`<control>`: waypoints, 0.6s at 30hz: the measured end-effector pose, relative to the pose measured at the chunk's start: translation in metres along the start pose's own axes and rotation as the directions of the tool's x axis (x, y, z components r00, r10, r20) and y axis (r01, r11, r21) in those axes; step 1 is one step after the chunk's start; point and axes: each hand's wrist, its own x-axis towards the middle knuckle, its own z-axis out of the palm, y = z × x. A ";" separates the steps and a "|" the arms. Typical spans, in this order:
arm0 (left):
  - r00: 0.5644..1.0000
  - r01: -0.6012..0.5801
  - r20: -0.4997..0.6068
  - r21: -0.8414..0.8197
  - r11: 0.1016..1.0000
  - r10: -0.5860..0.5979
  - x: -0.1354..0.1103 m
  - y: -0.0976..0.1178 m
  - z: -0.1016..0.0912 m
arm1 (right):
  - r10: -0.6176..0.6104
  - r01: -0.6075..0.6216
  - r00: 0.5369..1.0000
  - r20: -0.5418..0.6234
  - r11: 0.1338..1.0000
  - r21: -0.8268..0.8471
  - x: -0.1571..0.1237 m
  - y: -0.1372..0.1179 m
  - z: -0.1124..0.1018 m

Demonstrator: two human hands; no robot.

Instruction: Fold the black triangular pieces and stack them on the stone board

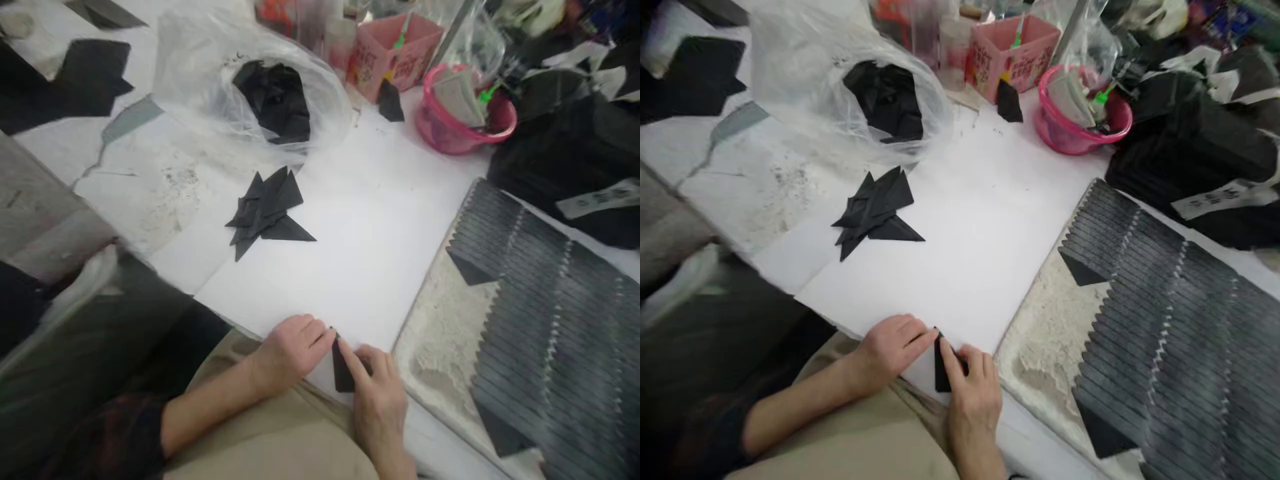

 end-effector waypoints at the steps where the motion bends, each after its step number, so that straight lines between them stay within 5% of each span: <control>1: 1.000 0.001 0.003 0.002 1.000 -0.001 -0.001 0.001 0.000 | 0.003 -0.003 1.000 -0.006 1.000 -0.002 0.000 -0.001 0.000; 18: 0.975 -0.016 0.219 0.251 0.968 -0.040 0.000 0.014 -0.012 | 0.100 -0.097 0.995 -0.023 0.990 0.100 -0.001 -0.004 0.005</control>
